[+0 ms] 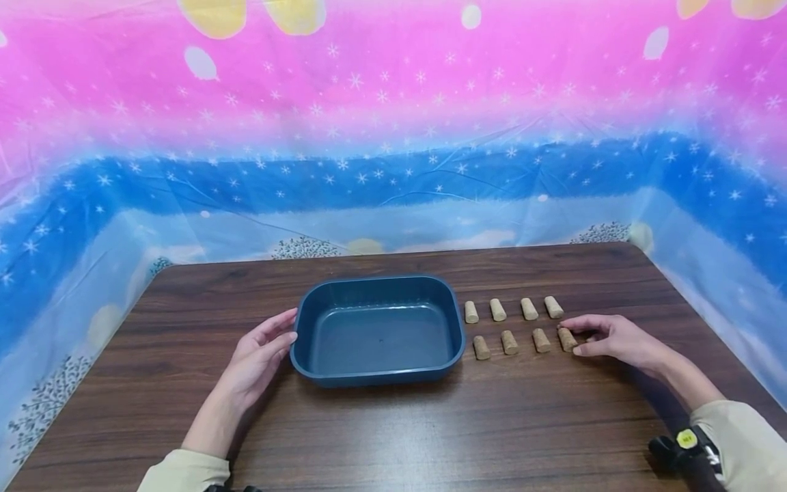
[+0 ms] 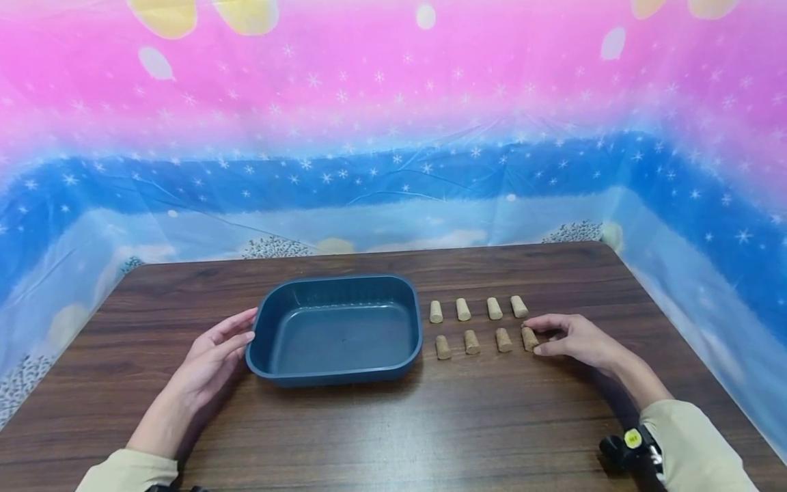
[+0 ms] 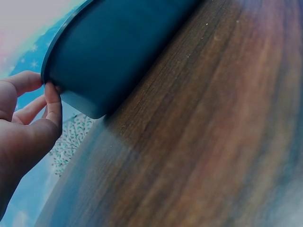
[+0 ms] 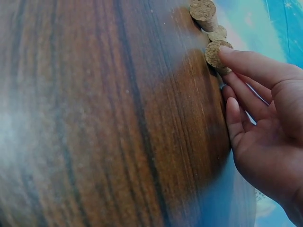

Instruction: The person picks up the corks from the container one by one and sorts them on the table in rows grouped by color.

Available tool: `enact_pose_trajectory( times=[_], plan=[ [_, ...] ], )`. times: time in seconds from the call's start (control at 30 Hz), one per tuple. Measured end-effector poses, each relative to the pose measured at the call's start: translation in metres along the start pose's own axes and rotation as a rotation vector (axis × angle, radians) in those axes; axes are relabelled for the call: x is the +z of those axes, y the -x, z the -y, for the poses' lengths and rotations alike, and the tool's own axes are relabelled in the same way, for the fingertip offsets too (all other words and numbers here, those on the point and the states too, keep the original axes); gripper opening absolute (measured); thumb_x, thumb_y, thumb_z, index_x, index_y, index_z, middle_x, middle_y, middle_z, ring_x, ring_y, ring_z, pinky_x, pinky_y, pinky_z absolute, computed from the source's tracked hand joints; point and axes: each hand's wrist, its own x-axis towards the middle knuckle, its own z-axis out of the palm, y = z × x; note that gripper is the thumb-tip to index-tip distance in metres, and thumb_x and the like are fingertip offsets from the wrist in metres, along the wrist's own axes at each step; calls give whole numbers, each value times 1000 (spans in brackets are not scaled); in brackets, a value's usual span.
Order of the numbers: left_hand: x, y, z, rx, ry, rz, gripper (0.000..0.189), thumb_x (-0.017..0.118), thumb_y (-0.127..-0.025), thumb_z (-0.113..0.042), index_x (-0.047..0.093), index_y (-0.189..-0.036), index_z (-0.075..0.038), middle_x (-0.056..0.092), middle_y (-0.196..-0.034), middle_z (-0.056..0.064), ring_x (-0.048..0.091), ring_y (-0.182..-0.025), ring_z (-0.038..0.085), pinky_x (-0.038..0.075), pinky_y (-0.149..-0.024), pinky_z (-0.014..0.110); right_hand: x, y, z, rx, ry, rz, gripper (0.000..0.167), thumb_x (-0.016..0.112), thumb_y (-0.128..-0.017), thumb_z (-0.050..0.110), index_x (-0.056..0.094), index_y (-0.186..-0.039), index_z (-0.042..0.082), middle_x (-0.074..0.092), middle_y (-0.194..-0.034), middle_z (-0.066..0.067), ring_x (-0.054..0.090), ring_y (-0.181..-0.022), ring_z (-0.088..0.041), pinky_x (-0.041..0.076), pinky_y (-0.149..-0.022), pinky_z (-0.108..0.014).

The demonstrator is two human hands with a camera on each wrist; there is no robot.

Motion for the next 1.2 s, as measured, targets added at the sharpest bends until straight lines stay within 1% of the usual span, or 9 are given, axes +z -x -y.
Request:
enact_pose_trajectory(
  times=[0.07, 0.3, 0.47, 0.57, 0.7, 0.8, 0.97, 1.1, 1.2],
  plan=[
    [0, 0, 1, -3, 0, -2, 56, 60, -97, -14, 37, -145, 2, 51, -127, 0, 51, -116, 9, 43, -96, 19, 0, 0, 0, -1, -8, 3, 56, 77, -81, 14, 57, -130, -4, 55, -129, -23, 55, -100, -2, 48, -76, -22],
    [-2, 1, 3, -8, 4, -3, 57, 59, -97, -13, 35, -146, 3, 51, -127, -1, 51, -115, 8, 43, -96, 19, 1, 2, -2, -52, -38, 5, 59, 79, -79, 10, 56, -130, -7, 55, -129, -25, 54, -105, 2, 47, -83, -19],
    [-1, 1, 3, -7, 4, -3, 58, 59, -97, -13, 34, -146, 3, 50, -128, 0, 51, -115, 7, 42, -96, 19, 3, 3, -2, -60, -46, 0, 57, 78, -80, 12, 56, -129, -6, 56, -129, -24, 51, -107, 5, 47, -84, -18],
    [-1, 0, 3, -8, 6, -3, 58, 59, -97, -13, 34, -146, 3, 49, -128, 1, 51, -116, 7, 42, -96, 19, 5, 3, 0, -54, -38, -24, 55, 78, -80, 12, 58, -128, -5, 57, -129, -23, 52, -107, 5, 47, -82, -18],
    [0, 0, 2, -8, 16, -2, 57, 59, -97, -13, 35, -146, 3, 50, -127, 0, 51, -115, 7, 42, -96, 19, 9, 3, 4, -37, 20, -58, 53, 77, -82, 17, 59, -128, -2, 59, -127, -20, 52, -106, 3, 46, -80, -19],
    [0, 0, 2, -6, 21, -1, 56, 59, -97, -12, 35, -146, 3, 51, -125, -1, 52, -114, 8, 43, -96, 20, 13, 1, 8, -28, 62, -80, 54, 77, -83, 21, 59, -129, -1, 60, -125, -18, 52, -106, -1, 46, -79, -20],
    [0, 0, 2, 2, 25, 7, 55, 59, -97, -12, 36, -145, 2, 52, -124, -1, 51, -114, 9, 43, -96, 20, 18, -1, 12, -11, 97, -118, 52, 79, -82, 23, 62, -125, 0, 61, -121, -17, 53, -103, -8, 46, -78, -21],
    [0, 0, 1, 8, 35, 7, 53, 58, -97, -11, 38, -144, 2, 53, -123, -2, 51, -114, 9, 43, -95, 20, 18, 0, 13, -13, 121, -119, 50, 78, -82, 24, 64, -123, 0, 62, -119, -18, 55, -103, -12, 48, -77, -23],
    [1, -1, 2, 7, 40, 5, 53, 58, -97, -10, 37, -145, 3, 53, -123, -2, 51, -114, 8, 43, -95, 20, 15, 1, 11, -18, 119, -121, 47, 78, -83, 23, 65, -121, 0, 63, -117, -17, 56, -101, -11, 49, -75, -24]
  ],
)
